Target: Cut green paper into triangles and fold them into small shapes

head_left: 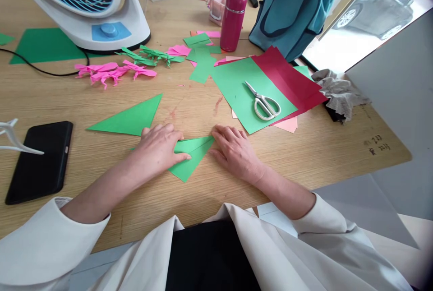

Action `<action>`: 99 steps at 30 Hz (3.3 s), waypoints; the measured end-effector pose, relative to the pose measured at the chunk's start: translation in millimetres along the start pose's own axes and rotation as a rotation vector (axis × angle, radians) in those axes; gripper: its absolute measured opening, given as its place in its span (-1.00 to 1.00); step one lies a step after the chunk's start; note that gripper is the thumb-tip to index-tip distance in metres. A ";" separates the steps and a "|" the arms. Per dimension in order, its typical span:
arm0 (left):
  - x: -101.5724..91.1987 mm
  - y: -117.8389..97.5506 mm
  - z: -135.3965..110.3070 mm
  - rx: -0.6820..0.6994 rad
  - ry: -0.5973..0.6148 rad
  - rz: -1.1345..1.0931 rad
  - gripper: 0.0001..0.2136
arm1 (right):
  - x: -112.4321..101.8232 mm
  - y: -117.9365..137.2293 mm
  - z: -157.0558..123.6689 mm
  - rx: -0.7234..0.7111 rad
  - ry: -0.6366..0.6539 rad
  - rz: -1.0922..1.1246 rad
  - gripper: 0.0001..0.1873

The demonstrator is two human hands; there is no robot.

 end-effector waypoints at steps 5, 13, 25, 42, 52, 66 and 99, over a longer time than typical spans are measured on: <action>-9.0 -4.2 7.0 0.062 0.120 -0.244 -0.83 | 1.7 -8.3 4.5 -0.069 -0.075 0.195 -0.65; -17.2 -4.1 18.6 0.152 0.100 -0.240 -0.87 | 2.7 -17.5 12.6 -0.031 -0.082 0.369 -0.90; -13.0 12.8 20.2 0.281 -0.040 -0.202 -0.77 | 2.5 -21.6 15.9 0.031 -0.047 0.599 -0.80; -11.1 44.1 18.6 -0.155 -0.185 -1.499 -0.41 | 5.5 -31.1 17.2 0.285 -0.028 0.999 -0.59; 10.9 19.1 19.8 -0.256 -0.112 -1.630 -0.61 | 3.7 -28.1 17.4 0.257 -0.013 1.015 -0.59; 20.3 0.9 17.7 -0.133 -0.080 -1.540 -0.64 | 9.4 -18.0 15.7 0.091 0.015 0.715 -0.52; 24.4 4.1 15.8 -0.004 -0.210 -1.452 -0.76 | 7.9 -12.0 16.4 0.035 0.060 0.600 -0.55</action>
Point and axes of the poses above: each hand's wrist, its own z-axis towards the middle knuckle, its own x-axis out of the palm, y = z × x, the point moved 2 cm from there along z, towards the middle knuckle, and after that the axes turned 3 degrees about -z, right-handed, at the moved point
